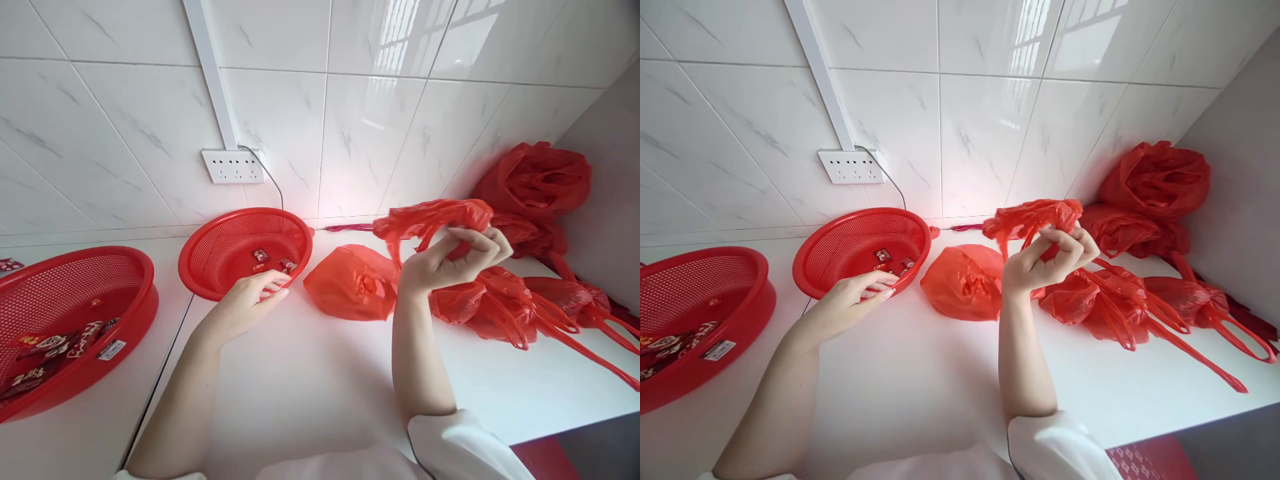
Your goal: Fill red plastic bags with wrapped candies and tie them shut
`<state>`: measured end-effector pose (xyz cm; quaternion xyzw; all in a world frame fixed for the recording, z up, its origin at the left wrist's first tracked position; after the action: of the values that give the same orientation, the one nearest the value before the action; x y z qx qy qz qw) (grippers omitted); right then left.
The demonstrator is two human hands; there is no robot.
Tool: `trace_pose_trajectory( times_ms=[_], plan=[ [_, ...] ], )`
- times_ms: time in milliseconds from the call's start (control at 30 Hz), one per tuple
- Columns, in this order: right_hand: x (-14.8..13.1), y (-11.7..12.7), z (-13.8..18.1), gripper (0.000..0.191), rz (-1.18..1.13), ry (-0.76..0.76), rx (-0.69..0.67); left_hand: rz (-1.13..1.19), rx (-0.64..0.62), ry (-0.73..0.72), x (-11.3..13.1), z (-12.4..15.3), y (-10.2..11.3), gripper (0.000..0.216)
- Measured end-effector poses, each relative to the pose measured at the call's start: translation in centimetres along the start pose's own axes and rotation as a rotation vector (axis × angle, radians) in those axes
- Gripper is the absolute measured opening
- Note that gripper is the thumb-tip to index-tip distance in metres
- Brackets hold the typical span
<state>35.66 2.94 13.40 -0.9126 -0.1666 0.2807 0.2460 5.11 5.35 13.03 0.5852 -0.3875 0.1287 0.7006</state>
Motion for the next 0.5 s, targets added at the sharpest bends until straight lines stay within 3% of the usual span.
trace_pose_trajectory(
  times_ms=[67,100,133,200,233,300,333,400,500],
  plan=[
    [-1.7,0.0,0.4,0.026,-0.136,0.057,-0.079,0.069,0.064,-0.083,0.8,0.1,-0.5,0.039],
    [-2.9,-0.1,0.5,0.026,-0.22,0.066,-0.195,0.109,0.096,-0.142,1.3,0.2,-0.7,0.048],
    [-4.2,-0.3,0.8,0.026,-0.312,0.055,-0.367,0.145,0.126,-0.213,1.8,0.3,-1.0,0.061],
    [-7.2,-0.8,1.7,0.026,-0.523,-0.01,-0.844,0.186,0.185,-0.374,2.7,0.6,-1.4,0.083],
    [-8.8,-0.9,2.4,0.026,-0.648,-0.031,-1.101,0.19,0.225,-0.446,3.1,0.8,-1.5,0.086],
    [-11.6,-0.7,3.3,0.024,-0.86,-0.037,-1.522,0.212,0.311,-0.527,3.5,1.0,-1.4,0.069],
    [-12.6,-0.6,3.6,0.022,-0.916,-0.032,-1.658,0.247,0.344,-0.511,3.4,1.1,-1.1,0.053],
    [-13.2,-0.6,3.5,0.023,-0.922,-0.077,-1.779,0.37,0.406,-0.395,2.8,0.9,-0.2,0.026],
    [-11.6,-0.7,3.9,0.025,-0.717,-0.234,-1.921,0.579,0.603,-0.168,1.0,0.7,1.9,0.018]
  ],
)
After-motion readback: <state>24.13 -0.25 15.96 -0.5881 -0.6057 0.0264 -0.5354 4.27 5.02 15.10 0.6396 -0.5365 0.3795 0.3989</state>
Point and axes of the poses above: each hand's wrist, its own z-axis away from the middle knuckle, its own y-axis out of the back of the hand, x = y × z, the point moved 3 cm from there along -z, towards the middle knuckle, and after that the axes turned 3 degrees about x, right-handed, at the moved point
